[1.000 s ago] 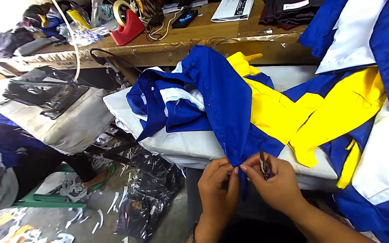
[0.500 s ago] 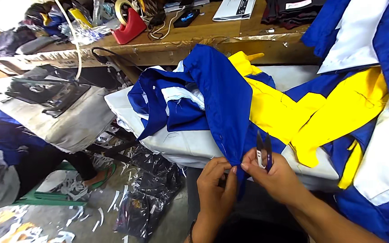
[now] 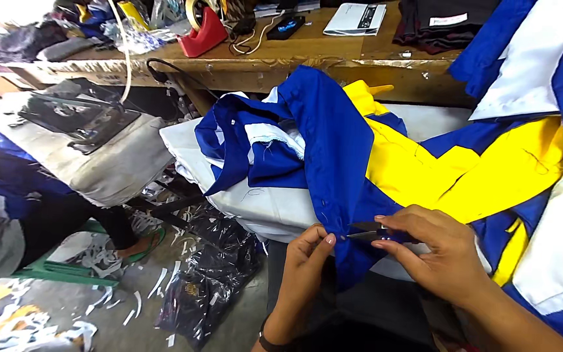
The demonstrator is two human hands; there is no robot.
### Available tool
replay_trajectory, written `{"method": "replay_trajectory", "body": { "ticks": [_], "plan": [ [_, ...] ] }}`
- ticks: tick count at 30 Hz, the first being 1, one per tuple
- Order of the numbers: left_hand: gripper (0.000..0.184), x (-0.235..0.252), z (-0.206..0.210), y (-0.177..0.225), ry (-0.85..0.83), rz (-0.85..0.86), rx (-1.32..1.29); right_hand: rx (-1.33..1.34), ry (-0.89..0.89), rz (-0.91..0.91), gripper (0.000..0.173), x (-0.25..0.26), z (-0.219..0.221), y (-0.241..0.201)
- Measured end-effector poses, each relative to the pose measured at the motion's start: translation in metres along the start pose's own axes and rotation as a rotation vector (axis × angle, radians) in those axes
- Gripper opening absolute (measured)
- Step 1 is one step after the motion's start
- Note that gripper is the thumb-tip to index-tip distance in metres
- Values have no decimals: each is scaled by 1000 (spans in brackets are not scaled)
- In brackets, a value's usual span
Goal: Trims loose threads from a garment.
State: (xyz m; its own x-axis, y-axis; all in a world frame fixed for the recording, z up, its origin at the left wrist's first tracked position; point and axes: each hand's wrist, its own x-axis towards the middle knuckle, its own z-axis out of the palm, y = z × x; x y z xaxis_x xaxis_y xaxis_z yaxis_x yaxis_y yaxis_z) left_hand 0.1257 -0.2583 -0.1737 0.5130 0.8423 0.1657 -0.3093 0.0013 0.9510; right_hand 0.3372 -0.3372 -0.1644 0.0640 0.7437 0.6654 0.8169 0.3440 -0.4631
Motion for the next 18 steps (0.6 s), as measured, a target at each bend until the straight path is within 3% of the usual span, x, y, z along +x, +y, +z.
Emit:
{"method": "replay_trajectory", "body": {
  "ticks": [18],
  "plan": [
    [20, -1, -1, -5, -50, 129, 157, 79, -53, -43, 30, 2, 8, 5]
  ]
}}
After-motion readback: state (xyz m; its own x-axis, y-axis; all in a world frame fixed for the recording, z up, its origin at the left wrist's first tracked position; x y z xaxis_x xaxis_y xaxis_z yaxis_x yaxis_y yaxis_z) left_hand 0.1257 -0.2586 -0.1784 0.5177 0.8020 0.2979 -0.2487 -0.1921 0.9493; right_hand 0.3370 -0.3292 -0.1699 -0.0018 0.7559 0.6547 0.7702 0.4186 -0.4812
